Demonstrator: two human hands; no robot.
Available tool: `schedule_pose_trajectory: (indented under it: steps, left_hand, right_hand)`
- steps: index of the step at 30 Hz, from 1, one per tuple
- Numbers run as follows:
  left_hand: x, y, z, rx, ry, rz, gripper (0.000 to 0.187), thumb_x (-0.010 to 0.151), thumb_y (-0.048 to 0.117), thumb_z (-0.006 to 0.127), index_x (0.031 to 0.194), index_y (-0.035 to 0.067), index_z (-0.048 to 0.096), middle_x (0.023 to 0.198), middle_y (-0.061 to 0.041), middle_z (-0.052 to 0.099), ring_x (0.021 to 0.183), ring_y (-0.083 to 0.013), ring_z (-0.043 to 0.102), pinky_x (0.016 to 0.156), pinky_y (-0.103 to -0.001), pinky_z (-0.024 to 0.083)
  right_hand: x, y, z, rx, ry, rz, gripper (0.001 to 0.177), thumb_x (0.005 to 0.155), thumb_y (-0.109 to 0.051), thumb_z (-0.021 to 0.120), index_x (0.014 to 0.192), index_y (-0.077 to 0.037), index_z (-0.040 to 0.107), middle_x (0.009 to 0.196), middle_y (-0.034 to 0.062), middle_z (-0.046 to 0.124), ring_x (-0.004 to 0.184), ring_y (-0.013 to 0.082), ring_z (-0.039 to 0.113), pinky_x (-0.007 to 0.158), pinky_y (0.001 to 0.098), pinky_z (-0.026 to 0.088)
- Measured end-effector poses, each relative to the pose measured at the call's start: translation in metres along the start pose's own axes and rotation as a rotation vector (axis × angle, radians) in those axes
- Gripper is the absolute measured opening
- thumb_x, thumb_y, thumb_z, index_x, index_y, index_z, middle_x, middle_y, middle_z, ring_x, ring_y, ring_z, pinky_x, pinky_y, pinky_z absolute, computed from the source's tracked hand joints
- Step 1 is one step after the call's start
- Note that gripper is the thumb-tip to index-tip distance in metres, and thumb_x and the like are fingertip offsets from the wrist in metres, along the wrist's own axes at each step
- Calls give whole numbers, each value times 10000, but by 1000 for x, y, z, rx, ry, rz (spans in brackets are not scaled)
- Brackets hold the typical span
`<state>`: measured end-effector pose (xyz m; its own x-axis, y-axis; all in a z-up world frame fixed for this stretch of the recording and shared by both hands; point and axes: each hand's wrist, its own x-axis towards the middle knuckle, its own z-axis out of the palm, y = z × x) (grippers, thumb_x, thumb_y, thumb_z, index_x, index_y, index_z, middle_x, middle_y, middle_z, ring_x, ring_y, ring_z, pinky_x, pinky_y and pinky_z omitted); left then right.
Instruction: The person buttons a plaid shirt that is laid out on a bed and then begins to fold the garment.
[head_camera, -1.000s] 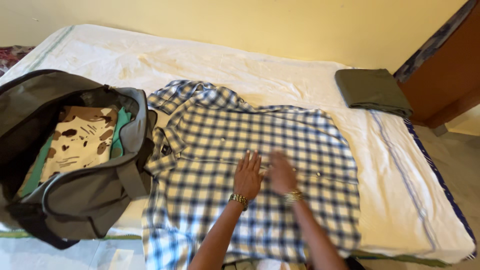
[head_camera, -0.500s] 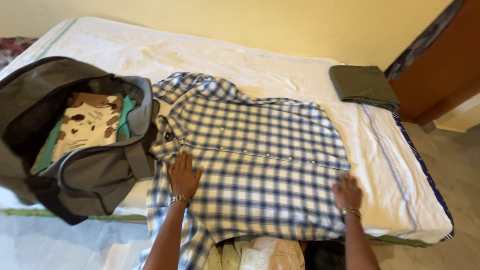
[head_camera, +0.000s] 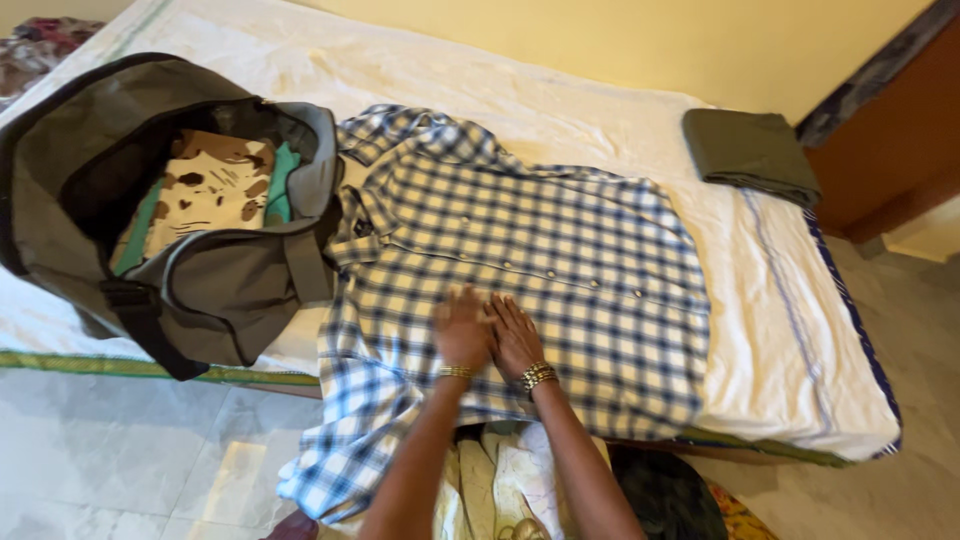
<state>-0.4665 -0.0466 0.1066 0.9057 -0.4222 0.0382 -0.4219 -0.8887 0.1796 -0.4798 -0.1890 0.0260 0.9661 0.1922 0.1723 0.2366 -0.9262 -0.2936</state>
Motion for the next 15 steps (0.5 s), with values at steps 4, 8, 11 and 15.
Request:
schedule_pose_trajectory:
  steps: [4, 8, 11, 15]
  left_hand:
    - [-22, -108, 2, 67, -122, -380, 628, 983, 554, 467, 1571, 351, 378, 1698, -51, 204, 1578, -280, 166, 1245, -600, 168]
    - [-35, -165, 24, 44, 43, -365, 641, 1013, 576, 331, 1597, 328, 239, 1709, -17, 58, 1549, -241, 126, 1207, -528, 187]
    - [-29, -173, 31, 9, 20, -366, 649, 1012, 563, 365, 1606, 329, 247, 1717, 3, 48, 1553, -222, 123, 1208, -526, 185]
    - [-35, -192, 48, -77, 165, -273, 613, 939, 490, 560, 1504, 298, 420, 1679, -44, 216, 1518, -237, 264, 1173, -525, 226]
  right_hand:
    - [-52, 76, -29, -226, 80, 326, 631, 982, -345, 504, 1518, -23, 420, 1638, 175, 321, 1531, 282, 245, 1259, 458, 148]
    - [-157, 169, -91, -268, 186, 750, 659, 980, -484, 522, 1495, -77, 464, 1602, 131, 388, 1503, 295, 295, 1229, 486, 201]
    - [-202, 191, -121, -439, -32, 856, 788, 1011, -643, 212, 1631, -159, 161, 1711, 70, 110, 1541, 319, 150, 1216, 505, 178]
    - [-206, 182, -129, -400, -41, 909, 812, 1000, -676, 173, 1636, -175, 123, 1722, 46, 30, 1561, 304, 100, 1234, 506, 165]
